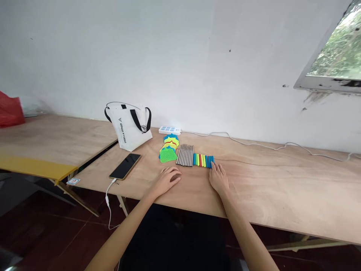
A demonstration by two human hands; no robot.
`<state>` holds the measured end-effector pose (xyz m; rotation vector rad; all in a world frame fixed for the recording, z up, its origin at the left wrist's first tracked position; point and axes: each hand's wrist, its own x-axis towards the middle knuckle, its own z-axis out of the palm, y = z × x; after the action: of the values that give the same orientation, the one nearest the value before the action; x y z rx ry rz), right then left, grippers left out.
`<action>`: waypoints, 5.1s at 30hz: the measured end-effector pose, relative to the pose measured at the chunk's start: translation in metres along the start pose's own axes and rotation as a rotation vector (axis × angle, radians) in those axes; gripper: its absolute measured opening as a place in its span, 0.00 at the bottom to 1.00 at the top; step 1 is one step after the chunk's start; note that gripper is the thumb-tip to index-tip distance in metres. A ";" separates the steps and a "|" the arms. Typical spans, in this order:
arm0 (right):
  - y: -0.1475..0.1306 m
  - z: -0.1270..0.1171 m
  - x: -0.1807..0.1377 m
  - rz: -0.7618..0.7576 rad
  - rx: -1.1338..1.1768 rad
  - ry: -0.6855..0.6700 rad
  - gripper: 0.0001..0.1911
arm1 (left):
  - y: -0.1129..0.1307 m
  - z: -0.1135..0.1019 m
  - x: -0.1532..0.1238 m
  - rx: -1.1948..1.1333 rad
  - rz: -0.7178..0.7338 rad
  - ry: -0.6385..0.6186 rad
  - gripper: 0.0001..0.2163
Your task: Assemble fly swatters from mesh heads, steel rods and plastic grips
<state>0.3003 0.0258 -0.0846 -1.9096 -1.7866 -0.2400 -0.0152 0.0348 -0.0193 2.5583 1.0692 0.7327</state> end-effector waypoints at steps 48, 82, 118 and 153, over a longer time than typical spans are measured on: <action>-0.070 -0.057 -0.042 -0.207 0.238 -0.104 0.14 | 0.000 0.004 -0.005 0.090 0.016 0.011 0.12; -0.068 -0.056 -0.043 -0.217 0.194 -0.109 0.15 | 0.004 -0.001 -0.005 0.084 0.020 0.001 0.12; -0.089 -0.052 -0.048 -0.308 0.095 -0.076 0.16 | 0.001 0.002 -0.005 0.093 0.020 0.000 0.13; -0.088 -0.051 -0.048 -0.310 0.087 -0.079 0.15 | 0.003 0.000 -0.006 0.095 0.032 0.008 0.11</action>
<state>0.2198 -0.0407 -0.0418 -1.5979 -2.1081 -0.1922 -0.0168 0.0284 -0.0205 2.6601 1.0926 0.7173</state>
